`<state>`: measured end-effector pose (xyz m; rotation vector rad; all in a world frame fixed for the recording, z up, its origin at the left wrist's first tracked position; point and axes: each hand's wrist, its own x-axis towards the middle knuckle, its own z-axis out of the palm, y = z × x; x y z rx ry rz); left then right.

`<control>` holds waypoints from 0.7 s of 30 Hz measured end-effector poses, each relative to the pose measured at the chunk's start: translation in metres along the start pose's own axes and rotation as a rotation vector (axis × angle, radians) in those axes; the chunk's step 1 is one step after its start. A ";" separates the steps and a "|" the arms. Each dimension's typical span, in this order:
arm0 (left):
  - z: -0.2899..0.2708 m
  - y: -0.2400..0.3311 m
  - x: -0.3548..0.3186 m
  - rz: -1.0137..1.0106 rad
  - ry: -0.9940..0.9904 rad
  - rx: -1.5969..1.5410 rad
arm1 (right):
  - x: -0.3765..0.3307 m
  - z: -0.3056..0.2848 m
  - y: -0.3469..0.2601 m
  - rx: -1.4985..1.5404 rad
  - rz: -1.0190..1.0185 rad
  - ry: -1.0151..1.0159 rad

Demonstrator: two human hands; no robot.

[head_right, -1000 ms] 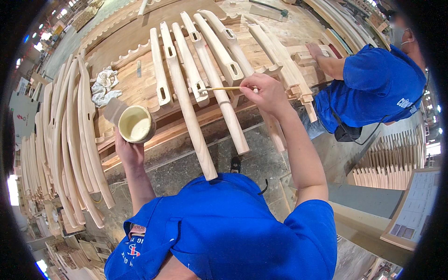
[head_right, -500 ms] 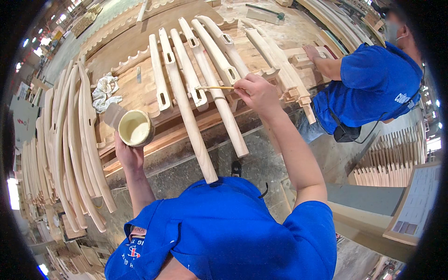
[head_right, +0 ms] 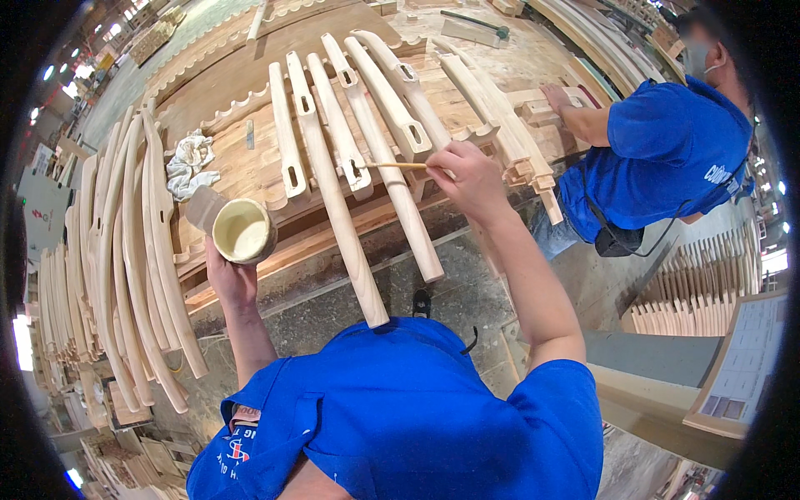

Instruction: The person applies glue to the ends of multiple wooden chair legs using a small brush and a container of glue. They work one at a time, dipping the brush and coating the leg ends, then place the treated legs aside on the workbench.

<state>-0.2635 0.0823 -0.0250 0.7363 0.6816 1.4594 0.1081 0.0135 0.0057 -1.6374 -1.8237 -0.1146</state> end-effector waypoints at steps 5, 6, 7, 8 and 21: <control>0.002 0.001 0.000 -0.008 0.016 -0.007 | -0.012 -0.007 0.004 0.054 -0.029 -0.008; 0.000 0.000 0.001 -0.004 0.011 -0.003 | -0.013 -0.004 0.002 0.047 -0.020 0.011; 0.000 0.000 0.001 -0.002 -0.003 0.000 | -0.012 -0.002 0.000 0.042 -0.010 0.029; -0.001 0.000 0.001 0.001 -0.017 0.004 | -0.013 -0.003 -0.002 0.021 -0.025 0.010; -0.001 0.000 -0.006 -0.013 0.039 -0.041 | -0.022 -0.008 -0.033 0.045 0.014 -0.017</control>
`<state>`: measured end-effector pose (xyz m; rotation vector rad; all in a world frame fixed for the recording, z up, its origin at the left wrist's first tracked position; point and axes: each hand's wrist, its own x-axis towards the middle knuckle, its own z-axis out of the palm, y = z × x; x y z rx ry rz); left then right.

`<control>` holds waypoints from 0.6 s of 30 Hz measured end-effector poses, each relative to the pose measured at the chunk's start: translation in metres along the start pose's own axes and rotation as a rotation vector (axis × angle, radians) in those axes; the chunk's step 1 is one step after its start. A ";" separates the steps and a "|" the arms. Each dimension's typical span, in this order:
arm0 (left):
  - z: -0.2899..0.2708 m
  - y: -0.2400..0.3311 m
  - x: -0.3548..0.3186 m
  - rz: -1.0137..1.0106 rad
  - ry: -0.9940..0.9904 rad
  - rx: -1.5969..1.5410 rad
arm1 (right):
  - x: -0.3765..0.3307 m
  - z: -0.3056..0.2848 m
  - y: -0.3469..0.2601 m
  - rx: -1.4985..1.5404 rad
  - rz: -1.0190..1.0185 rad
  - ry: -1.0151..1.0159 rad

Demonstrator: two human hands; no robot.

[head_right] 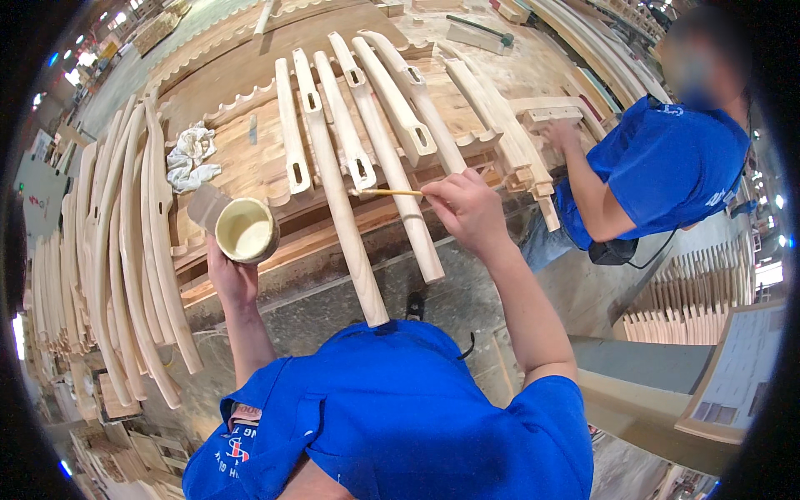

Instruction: The person applies glue to the ends of multiple wooden chair legs using a small brush and a container of glue. They work one at a time, dipping the brush and coating the leg ends, then place the treated legs aside on the workbench.

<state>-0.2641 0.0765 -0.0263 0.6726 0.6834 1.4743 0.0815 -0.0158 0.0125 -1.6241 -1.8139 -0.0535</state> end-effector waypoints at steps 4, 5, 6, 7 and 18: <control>-0.002 -0.001 0.001 -0.006 0.005 -0.013 | 0.011 0.005 -0.001 -0.049 0.125 0.007; -0.002 -0.002 0.002 -0.017 0.009 -0.012 | 0.015 0.008 -0.003 -0.081 0.118 0.014; -0.002 -0.002 0.002 -0.028 0.012 -0.012 | 0.018 0.011 -0.005 -0.114 0.112 0.021; -0.002 -0.002 0.002 -0.028 -0.001 -0.013 | 0.020 0.014 -0.008 -0.144 0.106 0.027; -0.014 -0.002 0.001 -0.026 -0.004 -0.003 | 0.018 0.024 -0.018 -0.201 0.139 0.065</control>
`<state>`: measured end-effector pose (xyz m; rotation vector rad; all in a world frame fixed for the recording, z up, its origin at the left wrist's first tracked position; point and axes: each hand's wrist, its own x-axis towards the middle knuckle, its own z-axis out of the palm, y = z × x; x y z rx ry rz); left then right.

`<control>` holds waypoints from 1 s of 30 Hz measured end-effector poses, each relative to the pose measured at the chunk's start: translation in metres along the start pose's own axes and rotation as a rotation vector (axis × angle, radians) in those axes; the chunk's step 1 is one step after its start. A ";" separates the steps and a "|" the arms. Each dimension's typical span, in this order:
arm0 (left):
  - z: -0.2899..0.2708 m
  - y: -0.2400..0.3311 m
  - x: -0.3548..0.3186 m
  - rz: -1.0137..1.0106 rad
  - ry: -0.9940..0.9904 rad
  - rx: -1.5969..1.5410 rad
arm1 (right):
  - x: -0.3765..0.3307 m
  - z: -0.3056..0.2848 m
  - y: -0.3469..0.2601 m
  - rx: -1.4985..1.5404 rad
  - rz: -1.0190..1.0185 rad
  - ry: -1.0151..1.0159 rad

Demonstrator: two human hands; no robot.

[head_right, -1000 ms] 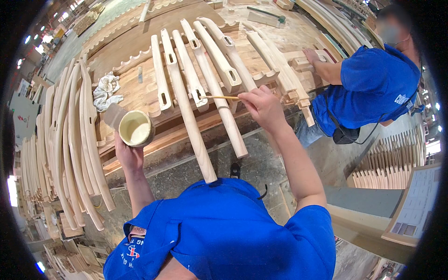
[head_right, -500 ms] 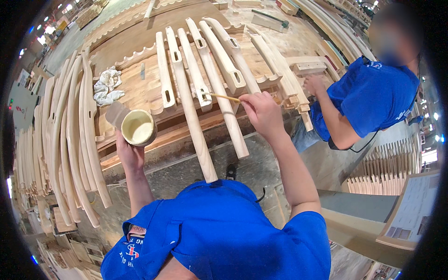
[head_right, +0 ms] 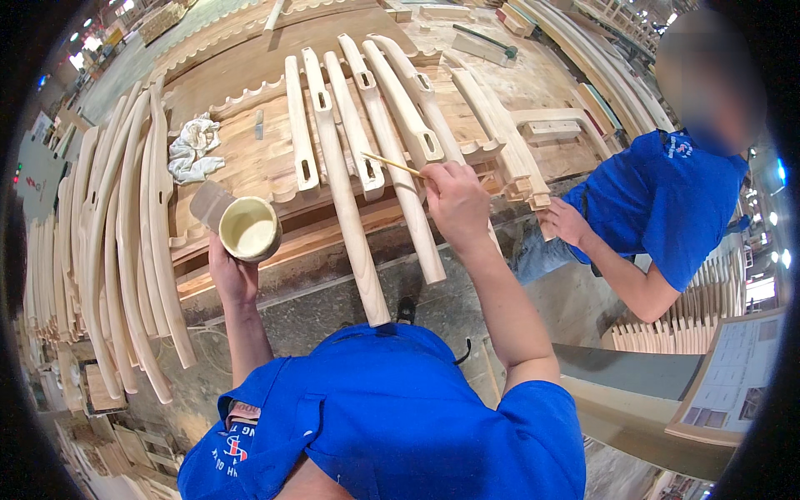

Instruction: The person applies glue to the ends of multiple wooden chair legs using a small brush and a container of glue. They work one at a time, dipping the brush and coating the leg ends, then place the treated legs aside on the workbench.

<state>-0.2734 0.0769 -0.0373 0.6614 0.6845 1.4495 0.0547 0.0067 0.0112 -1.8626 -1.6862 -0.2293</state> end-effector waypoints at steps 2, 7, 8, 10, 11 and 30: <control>0.002 0.001 -0.001 -0.011 0.019 -0.014 | 0.001 -0.001 -0.003 0.034 -0.024 -0.015; 0.004 0.001 -0.002 -0.021 0.030 -0.021 | -0.001 -0.008 0.001 0.085 0.047 -0.011; 0.003 0.001 -0.002 -0.025 0.026 -0.021 | -0.002 -0.006 0.000 0.066 0.043 -0.006; 0.005 0.001 -0.002 -0.026 0.014 -0.018 | -0.003 -0.003 -0.004 0.028 0.035 0.003; 0.007 0.001 -0.002 -0.023 0.006 -0.014 | -0.003 -0.001 -0.007 0.050 0.025 -0.001; 0.009 0.002 -0.001 -0.030 0.002 -0.026 | 0.011 0.000 0.001 0.043 -0.003 -0.018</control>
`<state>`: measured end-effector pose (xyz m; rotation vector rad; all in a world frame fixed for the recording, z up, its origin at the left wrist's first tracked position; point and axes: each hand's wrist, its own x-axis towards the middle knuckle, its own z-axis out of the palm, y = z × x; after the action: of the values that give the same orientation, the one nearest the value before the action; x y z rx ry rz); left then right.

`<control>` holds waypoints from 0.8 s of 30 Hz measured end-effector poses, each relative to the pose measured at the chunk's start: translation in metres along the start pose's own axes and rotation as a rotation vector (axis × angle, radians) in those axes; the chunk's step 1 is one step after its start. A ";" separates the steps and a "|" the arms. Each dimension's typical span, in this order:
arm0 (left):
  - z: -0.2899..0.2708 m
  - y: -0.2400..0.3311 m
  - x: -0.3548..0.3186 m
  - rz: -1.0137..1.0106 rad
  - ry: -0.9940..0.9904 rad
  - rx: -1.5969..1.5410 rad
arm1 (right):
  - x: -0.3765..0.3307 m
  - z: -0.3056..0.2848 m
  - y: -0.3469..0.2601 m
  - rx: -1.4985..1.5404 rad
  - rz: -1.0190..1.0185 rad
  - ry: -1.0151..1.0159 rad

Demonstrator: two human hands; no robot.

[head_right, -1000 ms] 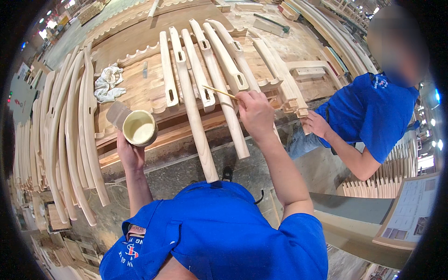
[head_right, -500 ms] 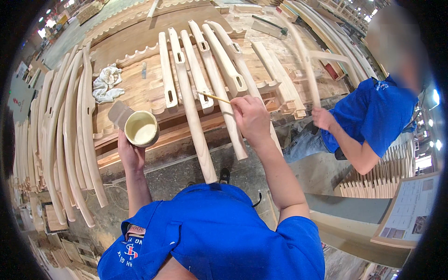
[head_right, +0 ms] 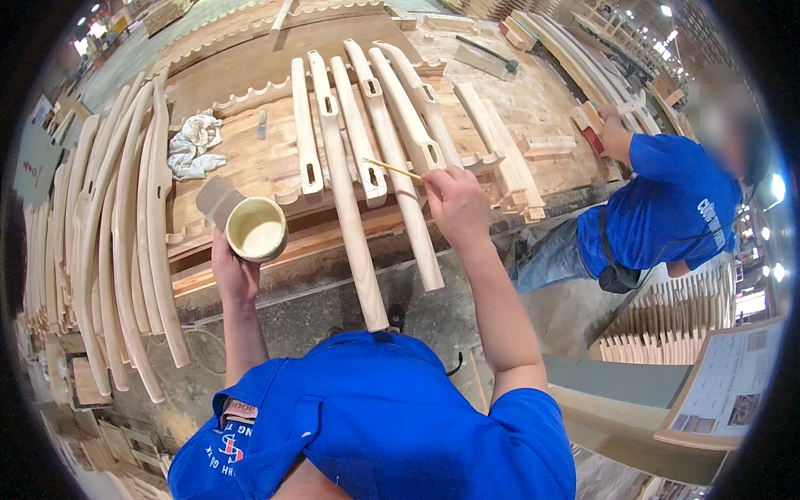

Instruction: The person applies glue to the ends of multiple wooden chair legs using a small brush and a container of glue. They work one at a time, dipping the brush and coating the leg ends, then place the treated legs aside on the workbench.

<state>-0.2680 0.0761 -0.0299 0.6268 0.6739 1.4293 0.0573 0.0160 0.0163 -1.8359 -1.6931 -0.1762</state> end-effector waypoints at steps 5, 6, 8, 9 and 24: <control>-0.009 0.003 0.000 0.004 0.026 0.011 | -0.023 -0.008 -0.001 -0.001 -0.003 -0.003; -0.011 0.003 0.000 0.003 0.045 0.012 | -0.030 -0.010 0.000 0.012 0.000 0.004; -0.011 0.004 0.001 0.019 0.045 0.002 | -0.044 -0.014 0.001 0.034 0.005 0.010; -0.011 0.005 0.001 0.027 0.046 -0.002 | -0.050 -0.016 0.001 0.043 0.005 0.010; 0.001 -0.005 0.008 -0.004 -0.006 0.007 | -0.064 -0.018 -0.006 0.157 0.191 0.049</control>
<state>-0.2642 0.0840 -0.0332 0.6347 0.6749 1.4216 0.0464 -0.0483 0.0008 -1.8469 -1.4457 -0.0073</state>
